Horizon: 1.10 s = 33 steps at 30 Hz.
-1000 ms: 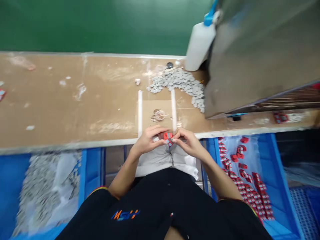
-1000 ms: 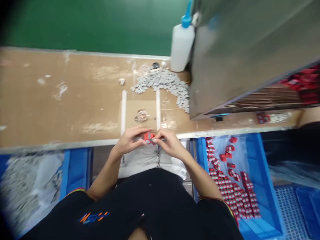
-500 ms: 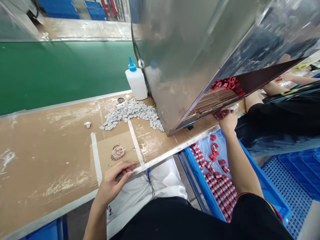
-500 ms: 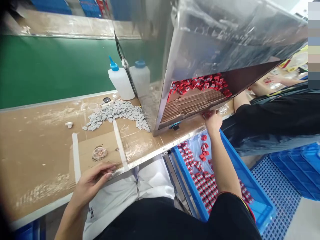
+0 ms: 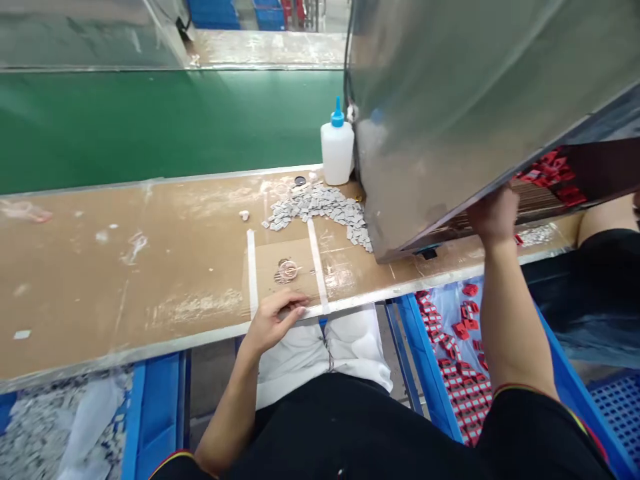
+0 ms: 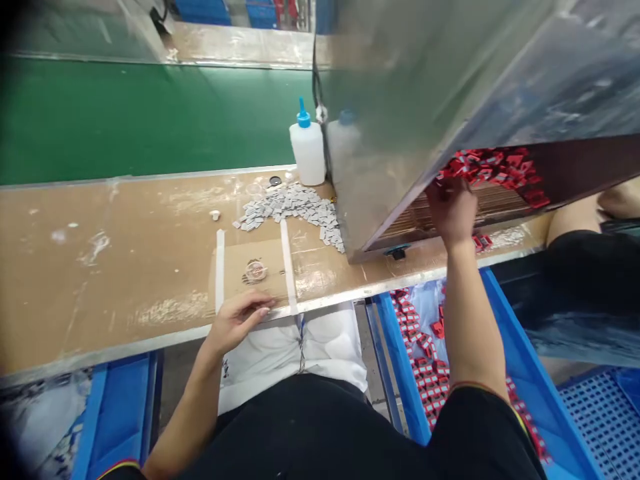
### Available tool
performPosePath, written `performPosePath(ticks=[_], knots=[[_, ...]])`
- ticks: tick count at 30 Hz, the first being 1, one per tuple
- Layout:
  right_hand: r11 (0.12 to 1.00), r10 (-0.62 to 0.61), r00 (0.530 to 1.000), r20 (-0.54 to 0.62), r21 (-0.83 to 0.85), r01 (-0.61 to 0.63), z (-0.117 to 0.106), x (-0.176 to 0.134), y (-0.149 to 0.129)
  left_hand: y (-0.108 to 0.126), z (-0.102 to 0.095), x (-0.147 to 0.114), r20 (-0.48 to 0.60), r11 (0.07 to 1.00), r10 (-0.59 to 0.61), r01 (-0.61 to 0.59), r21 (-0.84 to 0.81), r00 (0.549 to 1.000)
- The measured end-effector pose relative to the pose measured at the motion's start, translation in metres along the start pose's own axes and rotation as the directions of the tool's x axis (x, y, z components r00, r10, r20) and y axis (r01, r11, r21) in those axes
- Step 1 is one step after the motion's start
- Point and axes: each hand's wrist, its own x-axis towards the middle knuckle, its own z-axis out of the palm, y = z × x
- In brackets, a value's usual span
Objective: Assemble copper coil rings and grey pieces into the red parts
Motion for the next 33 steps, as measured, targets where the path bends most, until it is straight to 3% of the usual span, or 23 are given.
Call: performPosePath(ticks=[3, 5, 6, 8, 9, 11, 14, 17, 20, 22, 23, 25, 27, 28, 33], knots=[[0.918, 0.104, 0.993, 0.047, 0.379, -0.114, -0.029, -0.086, -0.012, -0.002, -0.001, 0.0, 0.042, 0.997, 0.073, -0.073, -0.008, 0.996], [0.753, 0.168, 0.976, 0.135, 0.622, -0.216, -0.032, -0.157, -0.028, -0.003, -0.001, 0.0, 0.064, 0.993, 0.117, -0.116, -0.015, 0.991], [0.65, 0.186, 0.945, 0.268, 0.688, -0.323, -0.028, -0.19, -0.04, -0.005, -0.001, 0.0, 0.072, 0.991, 0.136, -0.135, -0.02, 0.988], [0.473, 0.159, 0.834, 0.528, 0.701, -0.534, -0.01, -0.245, -0.07, -0.007, -0.001, -0.001, 0.091, 0.985, 0.174, -0.172, -0.029, 0.981], [0.408, 0.135, 0.781, 0.609, 0.684, -0.604, 0.002, -0.265, -0.087, -0.009, -0.001, -0.002, 0.103, 0.982, 0.19, -0.188, -0.036, 0.976], [0.33, 0.112, 0.737, 0.667, 0.674, -0.661, 0.027, -0.288, -0.121, -0.012, -0.001, -0.004, 0.12, 0.978, 0.208, -0.202, -0.057, 0.971], [0.314, 0.108, 0.747, 0.656, 0.69, -0.652, 0.055, -0.293, -0.157, -0.015, 0.002, -0.007, 0.089, 0.978, 0.202, -0.195, -0.078, 0.975], [0.402, 0.026, 0.728, 0.685, 0.66, -0.635, 0.06, -0.285, -0.173, -0.017, 0.005, -0.009, 0.003, 0.984, 0.17, -0.17, -0.052, 0.985], [0.542, -0.181, 0.656, 0.733, 0.631, -0.555, 0.043, -0.273, -0.171, -0.017, 0.006, -0.009, -0.093, 0.989, 0.14, -0.144, -0.04, 0.986], [0.666, -0.324, 0.578, 0.749, 0.615, -0.422, 0.028, -0.259, -0.164, -0.016, 0.005, -0.009, -0.121, 0.99, 0.126, -0.133, -0.052, 0.985], [0.725, -0.359, 0.568, 0.741, 0.604, -0.33, 0.023, -0.251, -0.16, -0.016, 0.004, -0.009, -0.118, 0.99, 0.118, -0.126, -0.059, 0.986], [0.802, -0.364, 0.64, 0.677, 0.577, -0.153, 0.021, -0.23, -0.153, -0.015, 0.002, -0.009, -0.087, 0.992, 0.106, -0.111, -0.065, 0.991], [0.812, -0.344, 0.749, 0.567, 0.579, -0.065, 0.032, -0.211, -0.151, -0.014, 0.001, -0.009, -0.03, 0.992, 0.109, -0.11, -0.068, 0.994], [0.798, -0.353, 0.769, 0.534, 0.601, -0.051, 0.043, -0.204, -0.152, -0.014, 0.001, -0.009, 0.003, 0.991, 0.116, -0.116, -0.074, 0.993], [0.738, -0.465, 0.738, 0.49, 0.675, 0.017, 0.093, -0.198, -0.171, -0.015, -0.003, -0.008, 0.084, 0.981, 0.08, -0.063, -0.184, 0.993]])
